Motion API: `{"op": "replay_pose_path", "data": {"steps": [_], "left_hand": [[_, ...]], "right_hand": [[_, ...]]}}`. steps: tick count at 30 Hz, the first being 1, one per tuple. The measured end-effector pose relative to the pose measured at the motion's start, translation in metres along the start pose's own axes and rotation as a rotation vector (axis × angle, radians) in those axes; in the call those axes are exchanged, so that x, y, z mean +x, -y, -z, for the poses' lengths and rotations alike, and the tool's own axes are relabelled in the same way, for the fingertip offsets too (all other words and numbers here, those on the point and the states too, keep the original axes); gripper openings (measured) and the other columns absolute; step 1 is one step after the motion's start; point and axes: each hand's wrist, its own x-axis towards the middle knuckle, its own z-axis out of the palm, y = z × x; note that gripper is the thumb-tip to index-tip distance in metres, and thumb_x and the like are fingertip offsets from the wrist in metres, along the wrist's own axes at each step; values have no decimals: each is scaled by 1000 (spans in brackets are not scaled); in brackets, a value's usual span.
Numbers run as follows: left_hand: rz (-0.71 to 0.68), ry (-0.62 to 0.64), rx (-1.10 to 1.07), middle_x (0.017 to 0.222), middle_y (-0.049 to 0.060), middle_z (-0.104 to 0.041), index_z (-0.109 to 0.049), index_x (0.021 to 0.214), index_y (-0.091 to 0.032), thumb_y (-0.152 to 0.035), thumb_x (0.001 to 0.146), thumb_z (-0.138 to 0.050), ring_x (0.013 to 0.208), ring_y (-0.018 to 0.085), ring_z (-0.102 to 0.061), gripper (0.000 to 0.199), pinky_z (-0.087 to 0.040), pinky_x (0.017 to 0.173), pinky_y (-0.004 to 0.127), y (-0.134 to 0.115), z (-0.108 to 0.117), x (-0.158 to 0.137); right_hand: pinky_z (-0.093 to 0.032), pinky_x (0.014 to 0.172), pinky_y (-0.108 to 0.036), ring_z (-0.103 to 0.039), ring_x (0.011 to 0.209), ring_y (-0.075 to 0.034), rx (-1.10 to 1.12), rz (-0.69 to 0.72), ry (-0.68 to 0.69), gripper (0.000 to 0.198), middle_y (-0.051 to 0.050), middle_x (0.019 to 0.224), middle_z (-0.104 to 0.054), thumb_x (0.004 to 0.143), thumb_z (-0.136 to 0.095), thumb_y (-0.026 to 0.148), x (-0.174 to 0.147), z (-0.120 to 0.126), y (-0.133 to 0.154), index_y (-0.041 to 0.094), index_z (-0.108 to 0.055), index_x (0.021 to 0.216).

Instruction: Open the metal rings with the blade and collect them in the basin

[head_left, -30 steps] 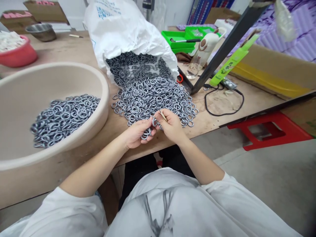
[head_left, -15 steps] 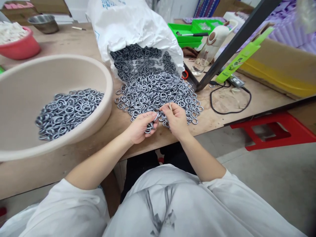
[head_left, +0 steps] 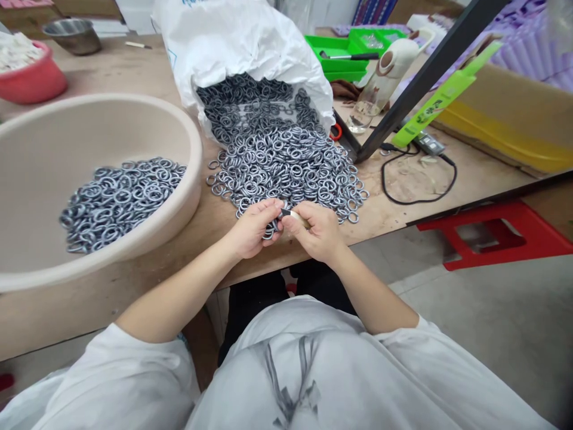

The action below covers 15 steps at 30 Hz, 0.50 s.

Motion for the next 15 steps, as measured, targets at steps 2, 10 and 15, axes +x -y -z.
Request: {"op": "replay_pose_path", "data": {"steps": [2,10,15], "left_hand": [[7,40,22,56,-5,-53,-49,74,-18,-47,70,-80,38,5,-45,43,-23,31,14,0,0,-1],[-37,1,-87,63,-4,-50,-52,76,-16,-42,76,-76,46,5,-47,35,-26,34,14,-8,1,-2],[-69,-160,-208,64,-6,-49,-59,99,-19,-22,81,-62,47,6,-49,19,-28,34,14,-16,7,5]], "right_hand": [[-37,65,-27,-52,66,-13,58,-47,-5,43,0,67,-57,97,-49,50,4,1,-7,19,-64,71],[-32,63,-29,-57,74,-19,-310,-269,-36,32,-3,82,-66,89,-63,52,19,4,-34,21,-69,88],[-27,59,-31,-59,76,-20,-556,-223,88,22,-7,98,-67,90,-62,42,21,-7,-25,24,-73,98]]}}
